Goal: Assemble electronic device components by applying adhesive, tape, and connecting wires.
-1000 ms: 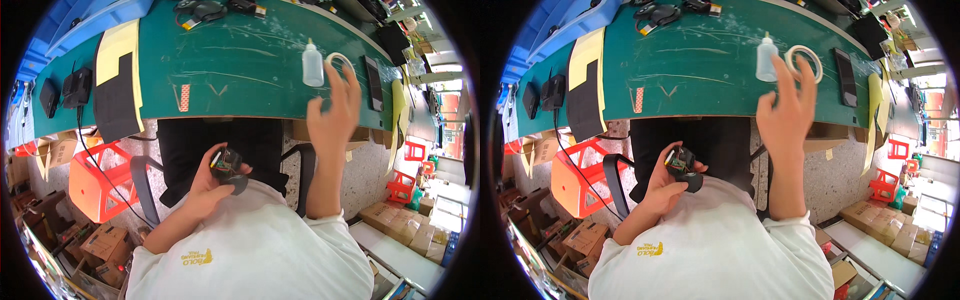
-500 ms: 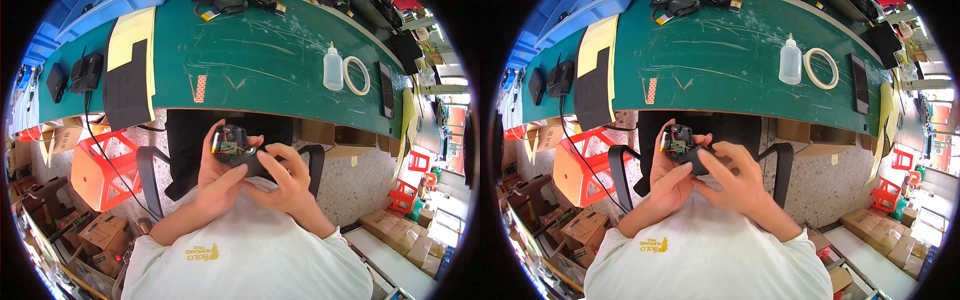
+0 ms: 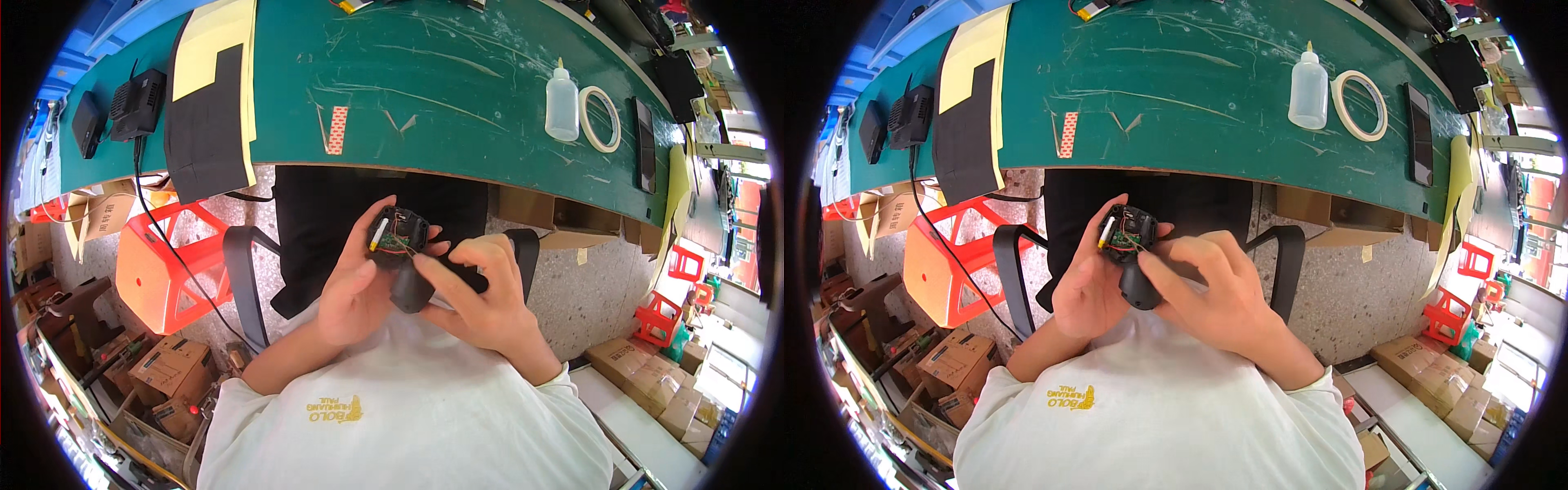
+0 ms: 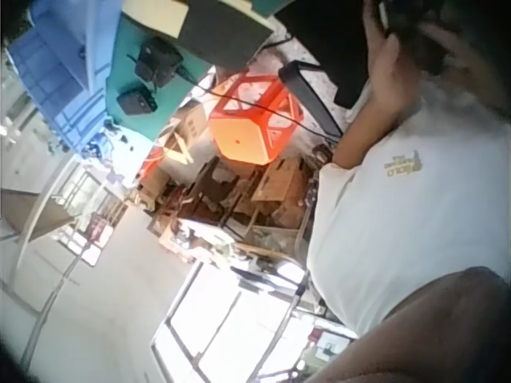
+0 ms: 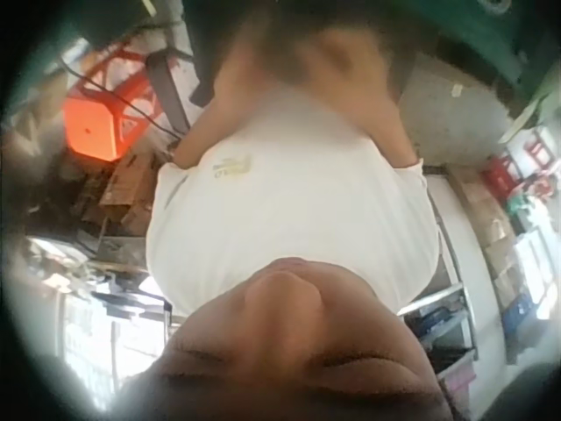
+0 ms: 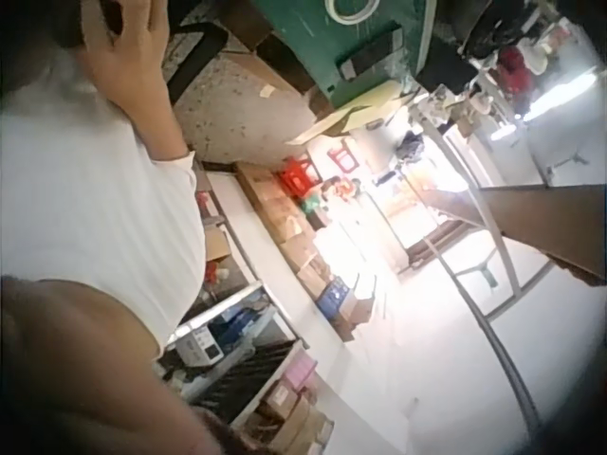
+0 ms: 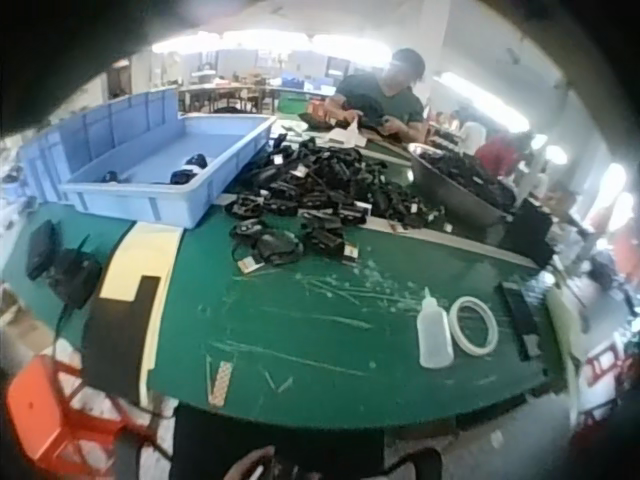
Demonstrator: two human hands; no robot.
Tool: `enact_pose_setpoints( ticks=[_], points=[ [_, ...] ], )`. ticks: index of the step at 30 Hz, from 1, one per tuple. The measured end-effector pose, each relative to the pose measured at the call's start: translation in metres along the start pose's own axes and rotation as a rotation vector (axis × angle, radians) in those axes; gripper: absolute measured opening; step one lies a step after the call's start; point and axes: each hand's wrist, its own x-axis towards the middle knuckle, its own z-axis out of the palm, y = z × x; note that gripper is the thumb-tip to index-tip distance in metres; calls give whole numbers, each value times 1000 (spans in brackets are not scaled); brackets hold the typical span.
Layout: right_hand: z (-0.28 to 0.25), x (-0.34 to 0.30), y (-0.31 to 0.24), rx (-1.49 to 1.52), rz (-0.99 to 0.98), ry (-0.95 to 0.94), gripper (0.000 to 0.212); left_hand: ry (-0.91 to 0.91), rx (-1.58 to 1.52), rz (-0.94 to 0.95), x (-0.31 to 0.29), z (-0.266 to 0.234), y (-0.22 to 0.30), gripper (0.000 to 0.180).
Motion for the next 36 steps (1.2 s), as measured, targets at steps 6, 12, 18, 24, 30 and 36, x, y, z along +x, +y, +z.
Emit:
enact_pose_setpoints(
  ticks=[6, 12, 18, 24, 30, 36],
  points=[
    [9, -3, -7, 34, 179, 41, 60, 30, 92, 17, 1, -2, -1, 80],
    [17, 2, -6, -99, 219, 131, 63, -61, 249, 93, 0, -9, -5, 79],
    [24, 8, -3, -116, 203, 152, 53, -39, 496, 171, -2, -11, -6, 77],
    [25, 9, -2, -166, 113, 156, 45, 32, 760, 372, 0, -14, -15, 66],
    [30, 4, -7, -148, 52, 270, 44, 65, 976, 620, 3, -8, -20, 55],
    [8, -4, 4, 562, 236, 136, 59, -153, 1022, 579, -3, -12, -6, 54]
  ],
)
